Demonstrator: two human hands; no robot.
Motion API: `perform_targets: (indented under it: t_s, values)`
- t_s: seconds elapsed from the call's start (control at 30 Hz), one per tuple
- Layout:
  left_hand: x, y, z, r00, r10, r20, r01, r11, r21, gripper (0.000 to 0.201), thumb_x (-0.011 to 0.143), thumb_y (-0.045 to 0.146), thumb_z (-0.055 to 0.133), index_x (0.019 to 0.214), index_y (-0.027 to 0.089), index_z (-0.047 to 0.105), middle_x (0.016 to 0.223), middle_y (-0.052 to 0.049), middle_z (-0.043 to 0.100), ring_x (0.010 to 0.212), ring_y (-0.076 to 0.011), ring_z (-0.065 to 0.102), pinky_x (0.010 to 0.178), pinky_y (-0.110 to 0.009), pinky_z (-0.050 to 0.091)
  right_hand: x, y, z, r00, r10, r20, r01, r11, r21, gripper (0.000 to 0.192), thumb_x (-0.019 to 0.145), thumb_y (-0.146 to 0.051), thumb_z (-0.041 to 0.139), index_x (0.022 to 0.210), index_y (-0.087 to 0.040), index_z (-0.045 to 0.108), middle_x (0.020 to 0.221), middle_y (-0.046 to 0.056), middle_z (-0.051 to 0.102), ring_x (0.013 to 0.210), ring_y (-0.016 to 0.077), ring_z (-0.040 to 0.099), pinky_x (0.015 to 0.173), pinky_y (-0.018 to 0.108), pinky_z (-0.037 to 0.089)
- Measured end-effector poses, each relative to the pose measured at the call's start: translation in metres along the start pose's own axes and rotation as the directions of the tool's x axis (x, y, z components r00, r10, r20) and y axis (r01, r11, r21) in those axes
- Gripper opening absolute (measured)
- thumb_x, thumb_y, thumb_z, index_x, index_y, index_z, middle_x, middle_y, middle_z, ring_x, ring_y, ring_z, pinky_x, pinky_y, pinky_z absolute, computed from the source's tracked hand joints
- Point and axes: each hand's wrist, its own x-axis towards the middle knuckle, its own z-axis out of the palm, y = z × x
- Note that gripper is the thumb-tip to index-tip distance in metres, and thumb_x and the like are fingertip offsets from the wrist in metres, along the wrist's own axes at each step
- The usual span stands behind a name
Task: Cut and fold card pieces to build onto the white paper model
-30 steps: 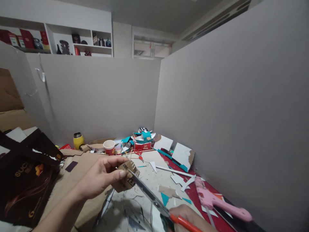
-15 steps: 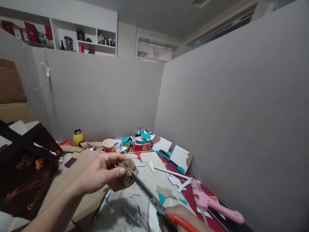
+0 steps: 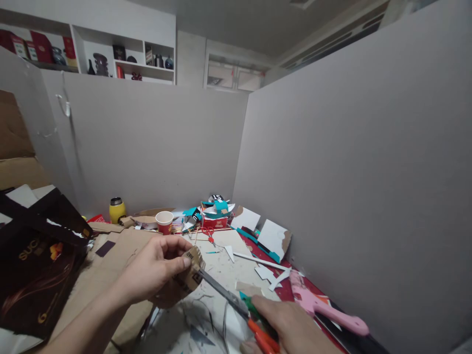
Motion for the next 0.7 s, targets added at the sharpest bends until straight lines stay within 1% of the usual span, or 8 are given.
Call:
perform_targets:
  t_s: [0.1, 0.2, 0.3, 0.4, 0.5, 0.57, 0.63, 0.7]
  values:
    - [0.003, -0.005, 0.002, 0.998, 0.029, -0.064, -0.026, 0.999, 0.042, 0.015, 0.067, 0.023, 0.072, 0.081, 0.017, 0.069, 0.071, -0.002, 0.066, 0.062, -0.0126, 0.056, 0.058, -0.023, 0.042, 0.004, 0.007, 0.004, 1.0, 0.016, 0.016, -0.014, 0.997, -0.071, 0.029, 0.078, -0.049, 0.058, 0.073, -0.02, 0.055, 0.076, 0.006, 0.065, 0.058, 0.0179, 0.054, 0.05, 0.026, 0.035]
    - [0.005, -0.008, 0.004, 0.996, 0.057, -0.073, -0.054, 0.997, 0.052, 0.011, 0.068, 0.023, 0.071, 0.078, 0.018, 0.07, 0.071, -0.002, 0.065, 0.061, -0.0133, 0.055, 0.058, -0.024, 0.041, 0.006, 0.012, 0.007, 1.0, 0.015, 0.006, -0.014, 0.994, -0.105, 0.028, 0.078, -0.047, 0.058, 0.073, -0.02, 0.052, 0.076, 0.006, 0.065, 0.057, 0.018, 0.054, 0.051, 0.027, 0.033]
    - [0.009, -0.013, 0.006, 0.992, 0.07, -0.101, -0.067, 0.997, 0.038, 0.01, 0.067, 0.022, 0.07, 0.077, 0.018, 0.07, 0.07, -0.002, 0.065, 0.061, -0.0134, 0.055, 0.059, -0.025, 0.042, 0.008, 0.016, 0.01, 0.998, -0.008, -0.055, 0.001, 0.994, -0.112, 0.027, 0.079, -0.045, 0.058, 0.07, -0.021, 0.05, 0.072, 0.004, 0.064, 0.058, 0.0181, 0.055, 0.053, 0.026, 0.034]
    - [0.013, -0.017, 0.005, 0.991, 0.04, -0.13, -0.038, 0.999, 0.018, 0.012, 0.066, 0.022, 0.071, 0.078, 0.019, 0.07, 0.068, -0.001, 0.064, 0.06, -0.0123, 0.054, 0.058, -0.024, 0.04, 0.01, 0.022, 0.014, 0.989, -0.045, -0.141, 0.025, 0.99, -0.139, 0.029, 0.08, -0.045, 0.058, 0.069, -0.021, 0.049, 0.067, 0.003, 0.062, 0.057, 0.0171, 0.055, 0.052, 0.026, 0.034]
    - [0.016, -0.019, 0.003, 0.991, -0.022, -0.135, 0.021, 1.0, -0.012, 0.015, 0.064, 0.023, 0.073, 0.078, 0.019, 0.069, 0.065, 0.001, 0.063, 0.057, -0.0119, 0.053, 0.056, -0.023, 0.039, 0.012, 0.029, 0.018, 0.965, -0.116, -0.235, 0.077, 0.982, -0.17, 0.032, 0.083, -0.046, 0.056, 0.066, -0.021, 0.047, 0.063, 0.002, 0.06, 0.053, 0.0153, 0.054, 0.051, 0.025, 0.034]
    - [0.017, -0.019, 0.003, 0.989, -0.043, -0.141, 0.039, 0.999, -0.029, 0.016, 0.063, 0.025, 0.073, 0.077, 0.019, 0.069, 0.065, 0.001, 0.064, 0.058, -0.0123, 0.054, 0.056, -0.023, 0.039, 0.014, 0.031, 0.019, 0.943, -0.168, -0.289, 0.114, 0.974, -0.195, 0.033, 0.084, -0.047, 0.055, 0.065, -0.021, 0.046, 0.061, 0.001, 0.059, 0.051, 0.0143, 0.053, 0.05, 0.024, 0.033]
    - [0.018, -0.02, 0.003, 0.987, -0.037, -0.159, 0.032, 0.999, -0.03, 0.016, 0.061, 0.025, 0.073, 0.076, 0.019, 0.069, 0.066, 0.0, 0.065, 0.059, -0.0127, 0.054, 0.058, -0.024, 0.04, 0.015, 0.032, 0.02, 0.925, -0.2, -0.324, 0.131, 0.966, -0.221, 0.034, 0.084, -0.047, 0.055, 0.064, -0.021, 0.045, 0.059, 0.001, 0.058, 0.049, 0.0136, 0.052, 0.049, 0.024, 0.033]
    - [0.019, -0.022, 0.005, 0.982, -0.017, -0.188, 0.013, 1.0, -0.021, 0.016, 0.061, 0.025, 0.073, 0.075, 0.018, 0.069, 0.067, 0.0, 0.065, 0.06, -0.0129, 0.054, 0.059, -0.024, 0.04, 0.017, 0.032, 0.021, 0.917, -0.206, -0.343, 0.126, 0.962, -0.24, 0.035, 0.084, -0.047, 0.055, 0.063, -0.021, 0.045, 0.058, 0.0, 0.058, 0.048, 0.0134, 0.051, 0.048, 0.024, 0.032]
